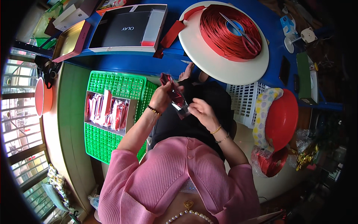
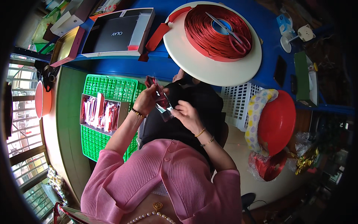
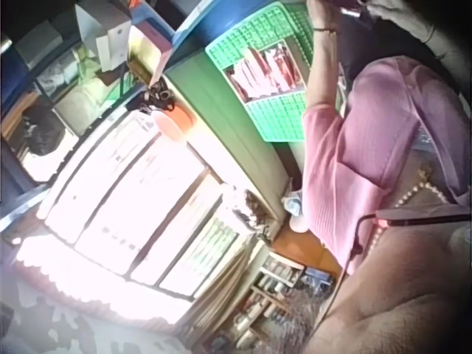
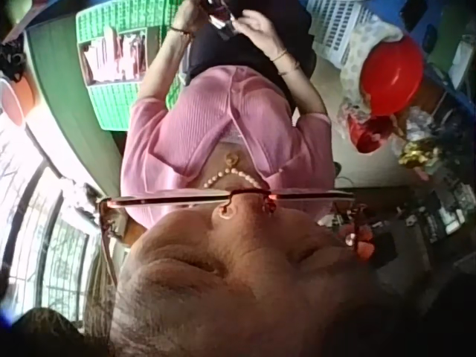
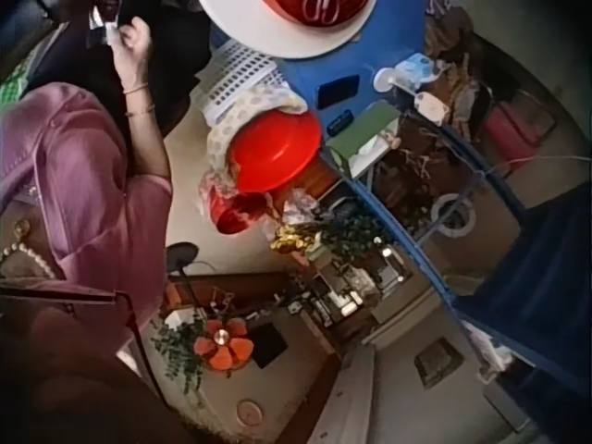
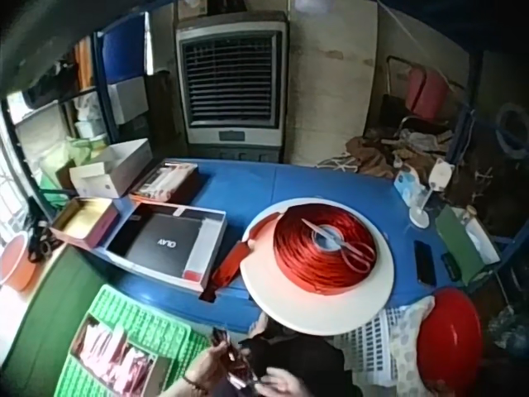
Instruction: Cutting red ribbon from a roll and tying them into decorative bows for gift boxes.
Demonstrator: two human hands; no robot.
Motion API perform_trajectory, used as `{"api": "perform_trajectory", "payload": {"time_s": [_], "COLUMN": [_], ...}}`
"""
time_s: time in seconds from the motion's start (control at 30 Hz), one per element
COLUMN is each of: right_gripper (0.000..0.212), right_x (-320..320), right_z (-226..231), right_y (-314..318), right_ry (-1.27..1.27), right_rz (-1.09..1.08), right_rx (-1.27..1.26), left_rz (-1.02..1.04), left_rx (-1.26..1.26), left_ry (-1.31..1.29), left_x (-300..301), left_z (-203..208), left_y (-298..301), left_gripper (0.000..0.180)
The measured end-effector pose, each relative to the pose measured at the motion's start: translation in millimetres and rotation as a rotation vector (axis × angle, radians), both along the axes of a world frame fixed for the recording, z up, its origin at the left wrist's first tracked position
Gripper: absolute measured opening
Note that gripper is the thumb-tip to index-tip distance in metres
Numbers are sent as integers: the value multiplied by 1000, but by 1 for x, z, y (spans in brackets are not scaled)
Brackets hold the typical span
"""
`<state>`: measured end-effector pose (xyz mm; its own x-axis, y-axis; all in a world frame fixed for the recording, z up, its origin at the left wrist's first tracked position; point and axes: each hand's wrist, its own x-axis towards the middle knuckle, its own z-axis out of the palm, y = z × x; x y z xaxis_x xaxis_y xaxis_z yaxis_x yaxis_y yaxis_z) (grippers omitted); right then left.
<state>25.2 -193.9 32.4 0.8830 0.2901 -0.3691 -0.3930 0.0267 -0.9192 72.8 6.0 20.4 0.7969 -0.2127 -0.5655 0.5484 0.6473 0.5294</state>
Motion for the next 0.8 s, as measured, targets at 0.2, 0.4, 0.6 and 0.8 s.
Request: {"api": "perform_trajectory", "payload": {"time_s": [0.2, 0.4, 0.6, 0.8], "right_gripper": [12, 16, 29, 27], "right_x": [-1, -5, -5, 2], "right_z": [-11, -28, -21, -5], "right_y": [14, 17, 9, 15], "right_ry": [375, 347, -545, -922], "right_rz": [54, -70, -15, 388], "right_rx": [311, 287, -568, -562], "left_rz": [-230, -460, -442, -443], "left_rx": [118, 345, 466, 421], "left_ry": [7, 75, 113, 61], "left_x": [-10, -47, -50, -51], "left_z": [1, -14, -27, -27], "left_y": [-4, 0, 5, 5], "left_gripper": [40, 22, 14, 13]}}
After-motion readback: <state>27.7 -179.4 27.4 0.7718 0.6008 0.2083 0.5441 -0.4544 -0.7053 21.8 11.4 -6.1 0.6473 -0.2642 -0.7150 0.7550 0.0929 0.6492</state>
